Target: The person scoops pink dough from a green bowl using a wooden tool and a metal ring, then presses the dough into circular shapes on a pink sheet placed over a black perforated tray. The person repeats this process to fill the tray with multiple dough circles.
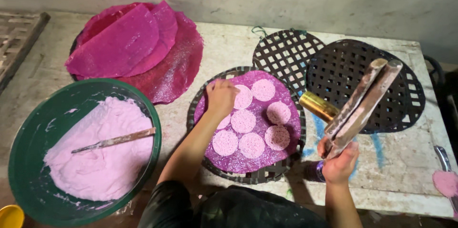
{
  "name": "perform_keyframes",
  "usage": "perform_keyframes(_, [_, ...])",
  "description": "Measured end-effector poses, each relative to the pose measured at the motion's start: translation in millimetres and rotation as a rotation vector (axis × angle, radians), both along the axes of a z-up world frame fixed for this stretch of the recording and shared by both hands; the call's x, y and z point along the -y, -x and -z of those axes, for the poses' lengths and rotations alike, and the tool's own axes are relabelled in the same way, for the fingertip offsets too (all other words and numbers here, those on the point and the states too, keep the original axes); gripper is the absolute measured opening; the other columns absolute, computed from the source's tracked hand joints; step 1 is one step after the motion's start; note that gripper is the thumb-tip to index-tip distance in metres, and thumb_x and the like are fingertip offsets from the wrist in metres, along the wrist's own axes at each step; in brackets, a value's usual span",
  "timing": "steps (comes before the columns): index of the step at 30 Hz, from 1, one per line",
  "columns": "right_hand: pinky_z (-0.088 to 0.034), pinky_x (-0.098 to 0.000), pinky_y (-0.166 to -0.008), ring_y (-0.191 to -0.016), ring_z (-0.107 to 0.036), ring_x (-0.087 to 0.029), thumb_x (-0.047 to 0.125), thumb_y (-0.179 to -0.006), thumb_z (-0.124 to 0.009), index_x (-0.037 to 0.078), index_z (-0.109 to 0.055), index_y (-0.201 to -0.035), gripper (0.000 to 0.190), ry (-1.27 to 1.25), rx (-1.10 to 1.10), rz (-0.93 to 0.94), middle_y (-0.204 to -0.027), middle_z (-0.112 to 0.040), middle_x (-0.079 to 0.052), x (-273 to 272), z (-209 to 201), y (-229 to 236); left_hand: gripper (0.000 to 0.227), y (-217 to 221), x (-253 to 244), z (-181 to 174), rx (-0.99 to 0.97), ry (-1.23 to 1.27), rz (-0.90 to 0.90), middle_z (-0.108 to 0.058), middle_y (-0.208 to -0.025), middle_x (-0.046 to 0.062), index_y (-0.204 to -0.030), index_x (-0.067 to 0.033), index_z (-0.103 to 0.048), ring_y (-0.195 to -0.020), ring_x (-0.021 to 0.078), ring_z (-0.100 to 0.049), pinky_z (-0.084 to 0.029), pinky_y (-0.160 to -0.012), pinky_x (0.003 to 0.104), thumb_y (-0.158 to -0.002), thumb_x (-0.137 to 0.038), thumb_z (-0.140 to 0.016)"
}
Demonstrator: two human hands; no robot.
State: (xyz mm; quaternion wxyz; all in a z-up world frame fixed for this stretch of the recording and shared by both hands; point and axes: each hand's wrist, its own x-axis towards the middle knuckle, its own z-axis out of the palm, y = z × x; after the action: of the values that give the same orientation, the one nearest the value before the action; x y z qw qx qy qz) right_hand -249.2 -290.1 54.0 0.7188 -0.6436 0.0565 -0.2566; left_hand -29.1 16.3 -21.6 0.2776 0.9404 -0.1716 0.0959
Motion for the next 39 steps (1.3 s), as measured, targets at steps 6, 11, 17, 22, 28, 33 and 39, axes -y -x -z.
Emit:
perform_keyframes(6, [-0.04,-0.033,-0.056,-0.062,-0.051,-0.02,0.068,-0.108,-0.032,-0.002,-0.054,-0.114,0.073,-0.023,0.005,-0.008,-0.078,-0.056,-0.011,4,5,-1,0.098,22,33,-34,-0.252,-0.15,-0.09,-0.044,-0.146,0.015,-0.153,-0.0122,-0.035,-0.135,0.0358,-0.038,-0.022,-0.111,0.061,-0.075,-0.048,-0.083])
perform_keyframes(11, [-0.039,-0.0321,-0.055,-0.059,-0.049,-0.018,0.073,-0.108,-0.03,0.001,-0.054,-0.108,0.076,-0.272,-0.059,-0.175,-0.069,-0.051,-0.008,15,13,-17,0.12,17,40,-58,-0.372,-0.222,-0.142,-0.04,-0.15,0.021,-0.16,-0.0095,-0.02,-0.139,0.04,-0.036,-0.022,-0.114,0.063,-0.07,-0.053,-0.087])
perform_keyframes(17, [-0.04,-0.0316,-0.047,-0.053,-0.05,-0.016,0.065,-0.1,-0.037,0.013,-0.054,-0.112,0.056,-0.09,-0.187,-0.025,-0.074,-0.057,0.001,47,26,-94,0.118,40,-18,-132,-0.38,0.01,-0.295,-0.048,-0.146,0.019,-0.159,-0.0093,-0.026,-0.135,0.0329,-0.046,-0.034,-0.11,0.054,-0.068,-0.057,-0.083])
perform_keyframes(22, [-0.05,-0.0464,-0.064,-0.076,-0.065,-0.035,0.046,-0.101,-0.071,0.002,-0.062,-0.11,0.046,0.855,-0.43,0.119,-0.084,-0.068,-0.017,75,65,-209,0.107,137,-101,-142,-0.018,-0.019,-0.24,-0.054,-0.129,0.029,-0.151,0.0001,-0.038,-0.122,0.0455,-0.051,-0.04,-0.102,0.058,-0.069,-0.049,-0.087])
perform_keyframes(28, [-0.055,-0.0529,-0.08,-0.099,-0.069,-0.042,0.048,-0.082,-0.083,0.007,-0.064,-0.113,0.054,1.135,-0.689,0.056,-0.103,-0.073,-0.02,40,94,-289,0.116,230,-133,-56,-0.04,-0.175,-0.425,-0.063,-0.121,0.023,-0.142,-0.0051,-0.047,-0.11,0.0469,-0.057,-0.045,-0.091,0.059,-0.044,-0.051,-0.09])
perform_keyframes(33, [-0.053,-0.0519,-0.087,-0.107,-0.065,-0.039,0.038,-0.079,-0.085,0.012,-0.07,-0.107,0.041,1.124,-0.614,0.047,-0.118,-0.067,-0.018,38,103,-288,0.111,244,-141,40,0.068,-0.189,-0.525,-0.06,-0.117,0.019,-0.145,-0.009,-0.055,-0.105,0.0418,-0.057,-0.048,-0.092,0.055,-0.047,-0.05,-0.089])
perform_keyframes(39, [-0.04,-0.0492,-0.114,-0.129,-0.052,-0.036,0.006,-0.073,-0.086,0.011,-0.063,-0.121,0.053,0.943,-0.098,0.926,-0.129,-0.058,-0.011,175,104,-197,0.101,233,-154,90,0.122,-0.33,-0.62,-0.057,-0.118,0.018,-0.144,-0.0117,-0.061,-0.1,0.0417,-0.053,-0.046,-0.092,0.056,-0.054,-0.046,-0.092])
